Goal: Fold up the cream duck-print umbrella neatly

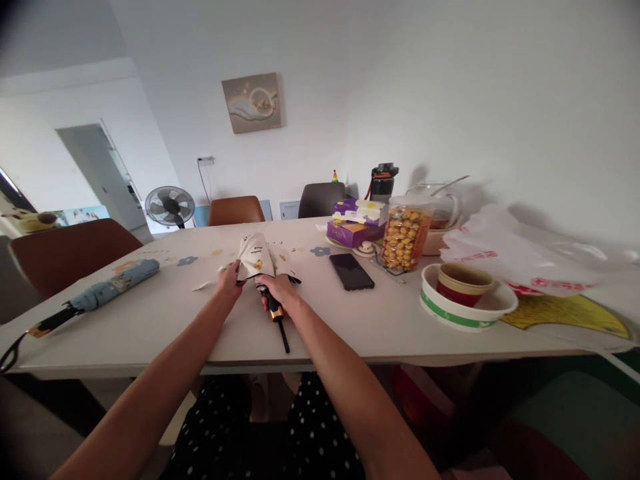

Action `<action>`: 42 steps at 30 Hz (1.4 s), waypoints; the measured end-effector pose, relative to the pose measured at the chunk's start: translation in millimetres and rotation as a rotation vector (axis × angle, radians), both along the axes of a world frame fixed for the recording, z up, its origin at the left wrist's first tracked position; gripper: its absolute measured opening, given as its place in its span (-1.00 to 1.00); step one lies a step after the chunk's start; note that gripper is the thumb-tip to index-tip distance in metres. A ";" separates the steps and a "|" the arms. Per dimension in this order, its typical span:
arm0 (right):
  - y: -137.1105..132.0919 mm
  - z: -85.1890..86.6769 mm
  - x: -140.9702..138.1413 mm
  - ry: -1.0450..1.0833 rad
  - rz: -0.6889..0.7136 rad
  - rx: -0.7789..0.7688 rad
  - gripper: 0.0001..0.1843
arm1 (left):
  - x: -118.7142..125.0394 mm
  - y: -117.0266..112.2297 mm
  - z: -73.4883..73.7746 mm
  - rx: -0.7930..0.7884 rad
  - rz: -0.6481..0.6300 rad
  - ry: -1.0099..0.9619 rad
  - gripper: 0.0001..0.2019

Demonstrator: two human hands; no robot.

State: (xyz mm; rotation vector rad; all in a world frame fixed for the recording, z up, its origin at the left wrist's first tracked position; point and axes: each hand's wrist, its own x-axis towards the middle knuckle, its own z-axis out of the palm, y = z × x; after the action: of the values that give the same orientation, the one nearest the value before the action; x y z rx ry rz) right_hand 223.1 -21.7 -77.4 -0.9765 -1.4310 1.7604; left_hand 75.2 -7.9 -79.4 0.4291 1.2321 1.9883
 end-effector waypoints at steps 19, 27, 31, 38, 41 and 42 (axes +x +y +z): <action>-6.6 8.2 2.4 -0.022 -0.057 -0.058 -0.60 | 7.8 -3.5 -4.1 -0.195 -0.077 0.287 -0.76; -6.9 14.7 3.8 -0.047 -0.212 -0.054 -0.65 | -16.1 -11.9 -0.1 -0.309 -0.214 0.129 -0.75; -8.7 18.2 4.0 -0.058 -0.272 -0.069 -0.67 | -27.7 -24.4 7.9 -0.258 -0.168 0.198 -0.90; -11.2 7.4 -3.4 -0.095 -0.215 -0.031 -0.72 | 26.4 -0.9 22.0 0.008 -0.174 0.261 -0.79; -9.3 1.9 -3.9 -0.093 -0.146 0.025 -0.70 | 43.6 14.8 21.4 -0.010 -0.199 0.222 -0.75; -8.7 0.8 -3.6 -0.088 -0.127 0.042 -0.70 | 45.2 18.3 21.1 -0.024 -0.211 0.203 -0.76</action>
State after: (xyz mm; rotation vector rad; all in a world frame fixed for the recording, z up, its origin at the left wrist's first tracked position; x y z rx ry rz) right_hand 219.5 -30.4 -76.6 -1.1095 -1.4222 1.6073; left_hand 120.4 10.4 -58.4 0.7327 1.2754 1.7826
